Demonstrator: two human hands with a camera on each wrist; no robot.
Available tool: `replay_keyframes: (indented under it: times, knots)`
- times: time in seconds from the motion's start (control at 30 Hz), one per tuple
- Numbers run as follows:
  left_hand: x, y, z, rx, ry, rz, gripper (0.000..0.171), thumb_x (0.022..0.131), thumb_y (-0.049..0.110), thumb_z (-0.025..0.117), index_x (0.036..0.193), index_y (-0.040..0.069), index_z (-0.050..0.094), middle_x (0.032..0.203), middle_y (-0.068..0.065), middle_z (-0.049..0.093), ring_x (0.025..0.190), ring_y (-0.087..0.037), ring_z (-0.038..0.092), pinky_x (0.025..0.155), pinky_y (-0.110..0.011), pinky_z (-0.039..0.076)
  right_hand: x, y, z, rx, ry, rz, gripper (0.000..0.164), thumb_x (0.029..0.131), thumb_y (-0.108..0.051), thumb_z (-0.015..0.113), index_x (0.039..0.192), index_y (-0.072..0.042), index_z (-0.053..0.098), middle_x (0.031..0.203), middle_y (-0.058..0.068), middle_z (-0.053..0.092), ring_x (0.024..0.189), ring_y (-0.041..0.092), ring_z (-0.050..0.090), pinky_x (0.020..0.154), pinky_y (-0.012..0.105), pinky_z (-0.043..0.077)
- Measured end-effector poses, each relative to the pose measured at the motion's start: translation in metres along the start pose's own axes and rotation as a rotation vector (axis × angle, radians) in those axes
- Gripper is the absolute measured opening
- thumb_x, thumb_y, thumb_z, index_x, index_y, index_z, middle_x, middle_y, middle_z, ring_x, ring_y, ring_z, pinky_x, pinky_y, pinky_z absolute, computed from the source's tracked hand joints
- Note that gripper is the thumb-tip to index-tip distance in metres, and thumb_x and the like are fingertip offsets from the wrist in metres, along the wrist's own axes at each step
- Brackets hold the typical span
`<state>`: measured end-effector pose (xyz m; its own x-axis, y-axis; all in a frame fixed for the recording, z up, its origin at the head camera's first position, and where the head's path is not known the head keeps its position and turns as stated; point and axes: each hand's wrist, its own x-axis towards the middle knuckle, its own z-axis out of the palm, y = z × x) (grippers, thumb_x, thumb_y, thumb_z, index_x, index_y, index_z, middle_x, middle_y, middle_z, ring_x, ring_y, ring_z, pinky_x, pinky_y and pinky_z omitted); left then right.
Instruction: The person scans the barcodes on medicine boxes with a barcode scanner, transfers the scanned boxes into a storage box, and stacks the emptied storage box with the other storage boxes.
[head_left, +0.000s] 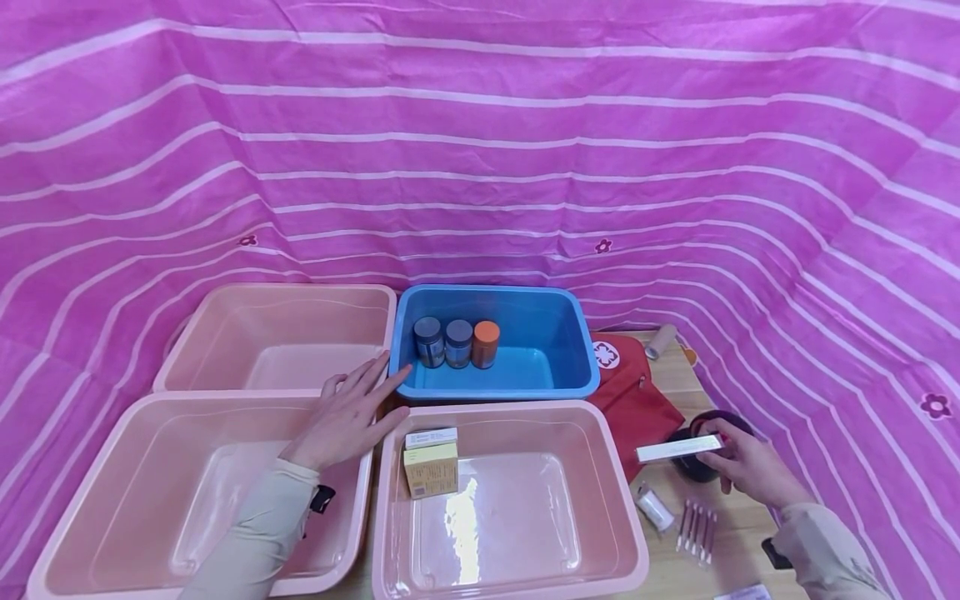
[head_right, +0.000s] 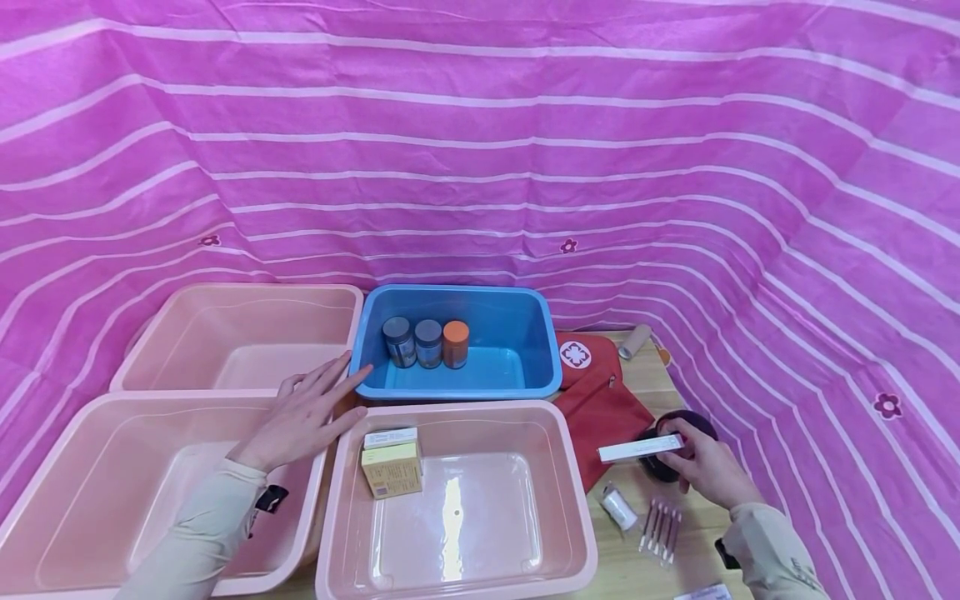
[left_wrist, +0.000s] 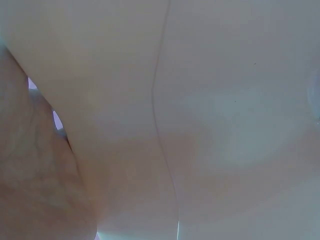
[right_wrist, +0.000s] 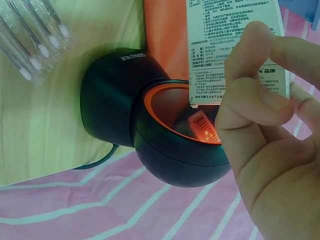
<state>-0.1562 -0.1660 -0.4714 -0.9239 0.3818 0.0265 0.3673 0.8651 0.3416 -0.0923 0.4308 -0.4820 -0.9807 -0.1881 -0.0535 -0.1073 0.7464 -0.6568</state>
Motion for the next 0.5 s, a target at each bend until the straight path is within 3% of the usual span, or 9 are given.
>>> replay_keyframes:
  times: [0.5]
  knots:
    - [-0.001, 0.000, 0.000, -0.005, -0.001, 0.000, 0.073, 0.099, 0.058, 0.054, 0.162, 0.028, 0.033, 0.172, -0.012, 0.019, 0.157, -0.038, 0.020, 0.117, -0.067, 0.020, 0.006, -0.022, -0.005, 0.016, 0.032, -0.136, 0.026, 0.091, 0.005, 0.070, 0.112, -0.006, 0.057, 0.068, -0.009, 0.065, 0.040, 0.009, 0.054, 0.038, 0.029, 0.043]
